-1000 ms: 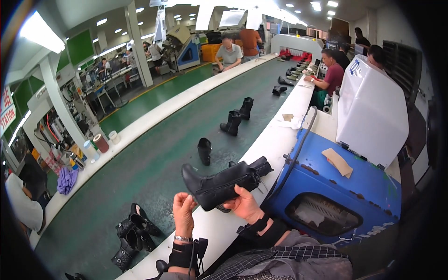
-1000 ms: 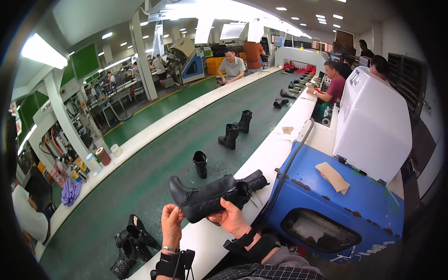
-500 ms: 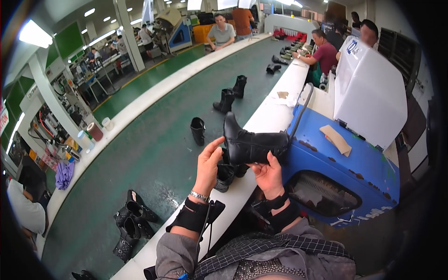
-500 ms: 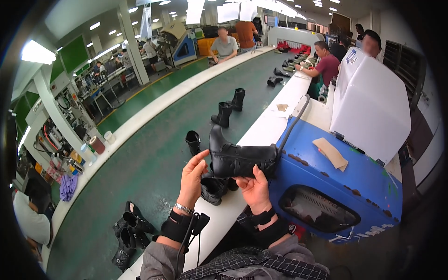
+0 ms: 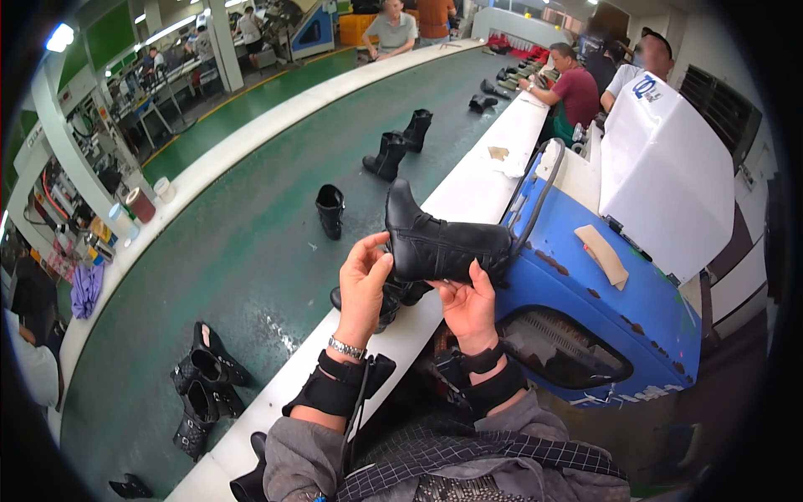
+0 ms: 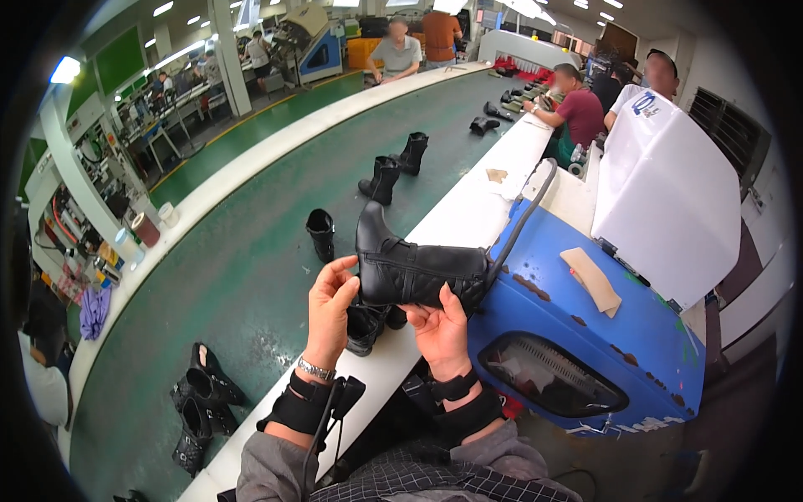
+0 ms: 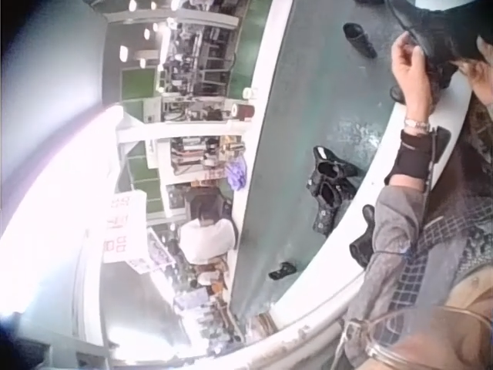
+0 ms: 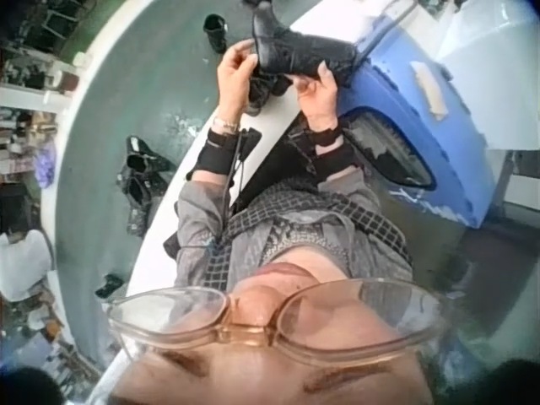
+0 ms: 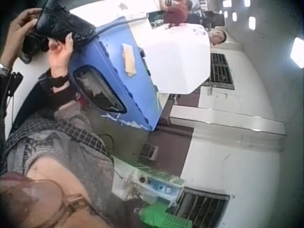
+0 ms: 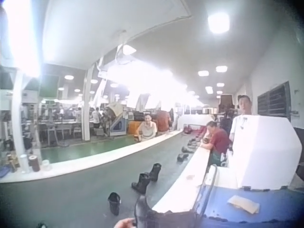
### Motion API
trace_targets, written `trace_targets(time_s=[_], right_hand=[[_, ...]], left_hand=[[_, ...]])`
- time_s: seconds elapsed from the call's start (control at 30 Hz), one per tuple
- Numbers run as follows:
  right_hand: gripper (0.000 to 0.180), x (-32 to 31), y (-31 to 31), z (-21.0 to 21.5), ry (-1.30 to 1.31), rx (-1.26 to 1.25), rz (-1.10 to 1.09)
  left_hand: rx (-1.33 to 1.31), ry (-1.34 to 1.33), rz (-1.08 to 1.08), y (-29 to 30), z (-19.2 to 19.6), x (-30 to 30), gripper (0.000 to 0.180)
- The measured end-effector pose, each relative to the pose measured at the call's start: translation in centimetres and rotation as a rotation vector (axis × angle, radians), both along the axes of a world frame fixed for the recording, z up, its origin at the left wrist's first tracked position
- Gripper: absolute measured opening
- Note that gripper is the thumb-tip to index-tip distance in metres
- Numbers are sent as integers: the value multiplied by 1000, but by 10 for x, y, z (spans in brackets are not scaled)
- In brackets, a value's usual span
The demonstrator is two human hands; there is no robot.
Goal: Inspecting and preparing black boots on a factory conveyor belt, including checking quality and using pliers for minor adjustments.
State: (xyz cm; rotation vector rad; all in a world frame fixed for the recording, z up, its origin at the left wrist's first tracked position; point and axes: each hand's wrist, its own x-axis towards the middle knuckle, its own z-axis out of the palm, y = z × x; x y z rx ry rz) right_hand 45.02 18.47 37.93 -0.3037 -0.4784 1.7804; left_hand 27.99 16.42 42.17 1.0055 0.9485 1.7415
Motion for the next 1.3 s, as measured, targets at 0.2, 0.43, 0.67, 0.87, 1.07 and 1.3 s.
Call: trace_targets(time_s=[0.2,0.43,0.67,0.87,1.07,1.3], right_hand=[[45,-6,-1,-4,-49,-23,-29],[35,10,-23,-23,-334,67,182],[41,-28,-45,-30,-537,105,566],[32,-80,-74,-41,-737,251,696],[44,-100,-89,-68,-836,596,844],[94,-113,-94,-114,-843,953,777]], left_hand=[[-28,130,23,-10,-11,-15,32],[-285,-167,52,-85,-104,-48,17],[-599,-430,55,-171,-198,-93,39],[-427,-776,70,-195,-181,-92,64],[-170,-780,373,-212,-172,-99,84],[-108,-306,749,-215,-138,-113,48]])
